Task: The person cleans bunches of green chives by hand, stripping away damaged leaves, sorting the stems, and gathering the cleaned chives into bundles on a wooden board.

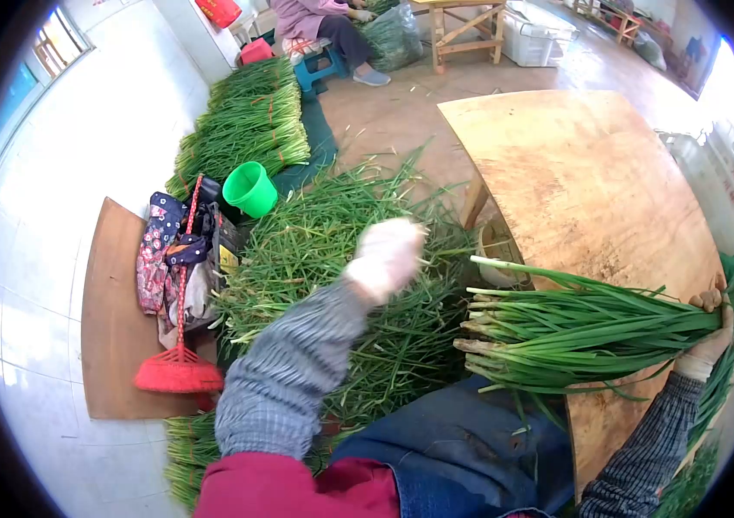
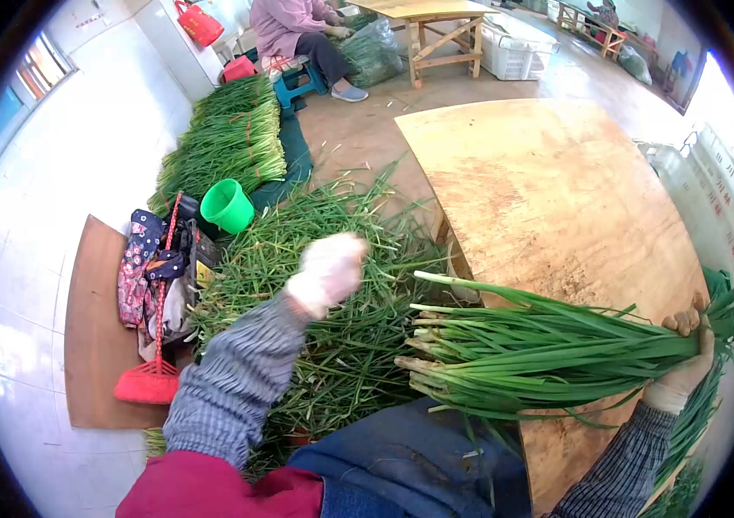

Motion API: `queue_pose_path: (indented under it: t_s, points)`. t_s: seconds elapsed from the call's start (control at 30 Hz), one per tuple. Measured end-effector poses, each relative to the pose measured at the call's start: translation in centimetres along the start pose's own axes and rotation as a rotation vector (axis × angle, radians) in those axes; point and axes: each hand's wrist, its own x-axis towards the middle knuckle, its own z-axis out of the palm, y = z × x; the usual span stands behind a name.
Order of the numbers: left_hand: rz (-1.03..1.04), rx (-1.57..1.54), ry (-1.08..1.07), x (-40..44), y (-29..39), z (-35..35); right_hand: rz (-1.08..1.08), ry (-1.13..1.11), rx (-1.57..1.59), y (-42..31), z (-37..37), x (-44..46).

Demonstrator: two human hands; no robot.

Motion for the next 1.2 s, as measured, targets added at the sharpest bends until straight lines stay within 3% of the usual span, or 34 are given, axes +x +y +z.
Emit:
queue_pose_path:
  t_s: [0.03,0.07,0.17,0.23,0.3,0.33,0.37,0.43,0.5,0.53,0.57,0.6,0.63,0.67,0.7,0.77,0.87,0.9,0.97,1.03,1.07,1.17,1.2]
  points:
    - [-0.102,0.212,-0.186,-1.7,-1.7,-0.6,-0.007,0.045,-0.006,0.2,0.3,0.0]
    - [-0.152,0.230,-0.291,-2.9,-1.7,-1.8,-0.004,0.017,-0.007,0.4,-0.2,0.4]
    - [0.118,-0.378,0.117,-2.5,1.7,-1.9,0.054,-0.024,-0.005,0.1,0.1,1.2]
    - [0.180,-0.442,0.114,-0.5,5.2,-0.8,0.107,-0.021,-0.002,-0.5,0.2,1.9]
    - [0.252,-0.535,-0.037,1.4,7.6,0.3,0.174,-0.029,-0.026,-0.6,0.5,2.9]
    - [0.162,-0.751,-0.321,2.0,8.4,-0.8,0.230,0.024,-0.150,-0.5,1.1,3.5]
    - [0.071,-0.801,-0.574,2.7,8.4,-0.2,0.160,0.249,-0.260,0.5,4.1,3.1]
    - [0.130,-0.869,-0.487,2.6,7.7,-0.4,-0.025,0.474,-0.603,2.4,7.7,3.2]
    - [-0.086,-1.113,-0.473,3.2,7.0,-2.8,0.072,0.334,-0.734,2.9,4.0,7.4]
    - [-0.140,-1.153,-0.387,3.7,5.7,-2.2,0.061,0.384,-0.695,4.0,3.6,9.3]
    - [-0.154,-1.137,-0.324,5.0,6.5,-2.9,-0.064,0.244,-1.178,3.1,0.6,12.5]
    - [-0.044,-0.945,-0.112,5.8,5.8,-2.2,-0.261,0.182,-1.654,2.1,-2.4,15.8]
    - [-0.008,-0.577,0.078,6.3,5.1,-2.3,-0.117,0.546,-0.800,3.7,1.9,14.2]
    - [-0.067,-0.444,0.112,6.1,5.9,-4.1,-0.056,0.676,-1.637,2.4,0.0,15.6]
    - [-0.029,-0.359,0.262,5.8,5.7,-4.1,-0.085,0.628,-1.876,1.3,-2.2,16.6]
    - [0.107,-0.462,0.479,3.9,7.7,-4.9,-0.084,0.556,-1.567,-0.2,0.0,13.2]
    - [0.276,-0.703,0.362,0.0,10.8,-5.2,-0.023,0.446,-1.136,-2.8,3.3,7.6]
    - [0.395,-0.719,0.306,-0.8,11.5,-4.8,-0.038,0.552,-1.175,-1.3,9.6,3.0]
    - [0.442,-0.721,0.182,-3.0,13.7,-4.1,0.012,0.100,-1.227,-2.7,9.1,-1.5]
    - [0.457,-0.528,-0.003,-4.4,15.5,-4.1,0.124,-0.034,-1.212,-1.9,11.4,-7.1]
    - [0.476,-0.431,0.055,-4.7,16.2,-3.3,0.180,-0.086,-1.220,-1.3,12.3,-9.7]
    - [0.481,-0.218,0.152,-4.6,15.8,-0.1,0.866,0.041,-0.879,0.9,13.5,-15.8]
    - [0.473,-0.443,0.146,-4.2,14.8,1.0,0.971,-0.021,-0.810,2.4,12.6,-17.3]
